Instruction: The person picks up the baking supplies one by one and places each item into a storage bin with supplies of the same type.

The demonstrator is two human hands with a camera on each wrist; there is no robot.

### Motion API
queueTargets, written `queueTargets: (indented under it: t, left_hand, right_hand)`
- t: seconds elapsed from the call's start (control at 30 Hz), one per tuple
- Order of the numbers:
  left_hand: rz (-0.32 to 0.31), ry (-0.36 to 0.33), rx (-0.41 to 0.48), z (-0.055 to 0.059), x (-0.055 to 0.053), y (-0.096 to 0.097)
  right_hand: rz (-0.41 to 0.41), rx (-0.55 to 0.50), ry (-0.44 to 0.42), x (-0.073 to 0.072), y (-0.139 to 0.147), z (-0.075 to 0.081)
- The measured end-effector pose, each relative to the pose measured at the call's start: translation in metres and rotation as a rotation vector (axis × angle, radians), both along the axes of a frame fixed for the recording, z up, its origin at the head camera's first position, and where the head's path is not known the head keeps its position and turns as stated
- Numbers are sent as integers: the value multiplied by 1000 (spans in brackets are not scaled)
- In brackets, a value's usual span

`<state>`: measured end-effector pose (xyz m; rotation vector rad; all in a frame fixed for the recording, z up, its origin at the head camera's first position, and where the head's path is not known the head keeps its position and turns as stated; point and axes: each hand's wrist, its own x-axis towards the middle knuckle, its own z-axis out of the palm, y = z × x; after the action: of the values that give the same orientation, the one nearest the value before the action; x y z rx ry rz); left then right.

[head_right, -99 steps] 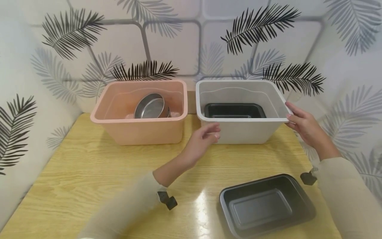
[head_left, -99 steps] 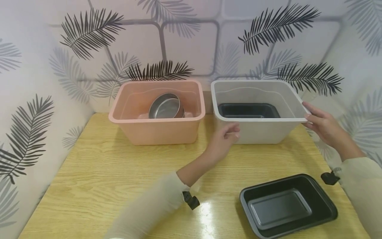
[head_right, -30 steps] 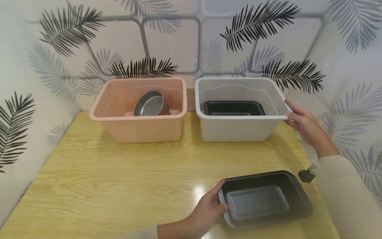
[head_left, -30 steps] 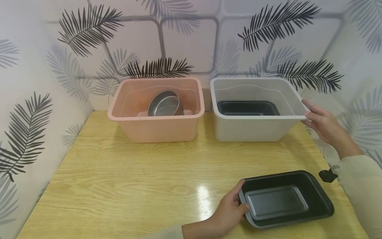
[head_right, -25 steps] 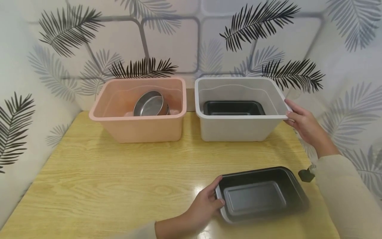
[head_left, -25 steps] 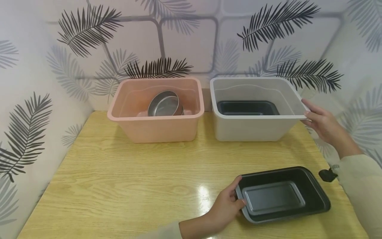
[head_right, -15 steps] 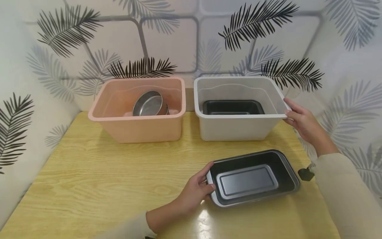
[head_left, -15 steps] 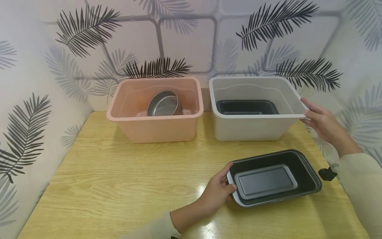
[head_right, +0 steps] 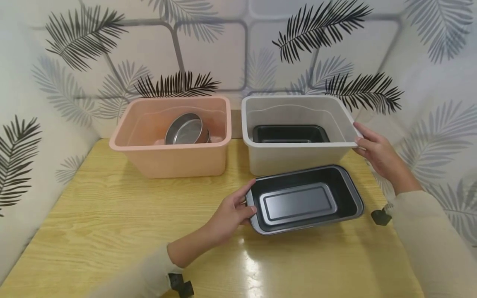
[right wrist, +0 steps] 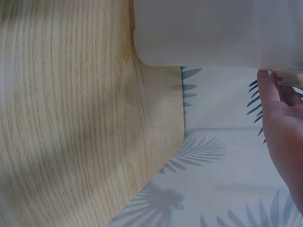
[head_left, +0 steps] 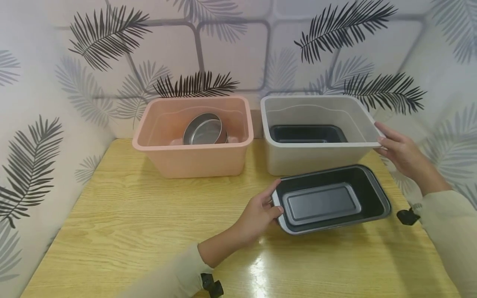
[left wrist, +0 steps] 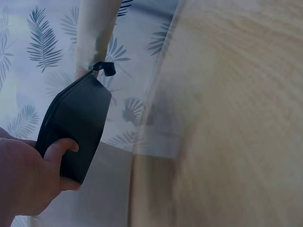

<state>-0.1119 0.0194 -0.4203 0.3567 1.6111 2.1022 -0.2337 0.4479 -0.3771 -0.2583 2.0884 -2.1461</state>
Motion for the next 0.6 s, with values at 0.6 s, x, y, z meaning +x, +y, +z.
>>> queueTargets:
  t: [0.6]
  left_hand:
    - [-30,46,11,63,-56,-5]
  right_hand:
    - [-23,38,-52,1,4,1]
